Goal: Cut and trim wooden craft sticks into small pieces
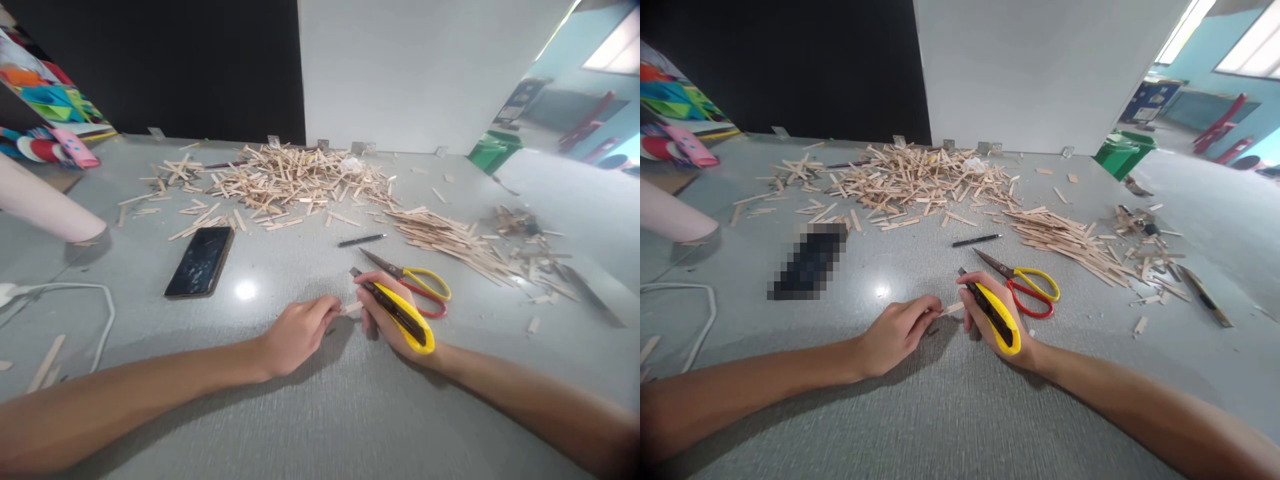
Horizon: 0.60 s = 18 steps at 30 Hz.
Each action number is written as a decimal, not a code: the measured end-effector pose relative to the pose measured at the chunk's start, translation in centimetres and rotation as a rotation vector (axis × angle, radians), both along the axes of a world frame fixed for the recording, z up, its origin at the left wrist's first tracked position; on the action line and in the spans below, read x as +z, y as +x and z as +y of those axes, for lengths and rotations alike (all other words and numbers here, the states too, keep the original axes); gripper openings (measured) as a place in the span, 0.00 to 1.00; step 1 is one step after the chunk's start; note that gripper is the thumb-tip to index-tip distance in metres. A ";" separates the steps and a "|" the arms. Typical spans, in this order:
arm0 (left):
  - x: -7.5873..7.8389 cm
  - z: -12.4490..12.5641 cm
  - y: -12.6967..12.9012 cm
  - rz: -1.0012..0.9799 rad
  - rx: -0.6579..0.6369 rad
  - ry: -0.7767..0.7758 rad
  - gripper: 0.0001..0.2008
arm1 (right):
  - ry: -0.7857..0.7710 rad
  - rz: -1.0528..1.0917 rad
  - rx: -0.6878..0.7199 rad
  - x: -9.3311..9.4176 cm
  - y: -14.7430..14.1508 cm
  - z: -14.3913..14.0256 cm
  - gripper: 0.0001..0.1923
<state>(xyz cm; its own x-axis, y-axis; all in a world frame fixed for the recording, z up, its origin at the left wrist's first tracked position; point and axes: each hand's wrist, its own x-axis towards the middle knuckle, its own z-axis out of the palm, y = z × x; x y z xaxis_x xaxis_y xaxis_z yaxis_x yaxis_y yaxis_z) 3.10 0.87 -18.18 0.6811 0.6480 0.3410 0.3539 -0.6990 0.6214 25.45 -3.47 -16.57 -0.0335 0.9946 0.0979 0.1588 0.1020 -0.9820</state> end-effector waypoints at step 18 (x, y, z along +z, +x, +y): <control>1.4 1.3 0.6 -0.249 -0.092 -0.696 0.14 | 0.162 0.016 -0.151 0.1 -0.5 0.5 0.11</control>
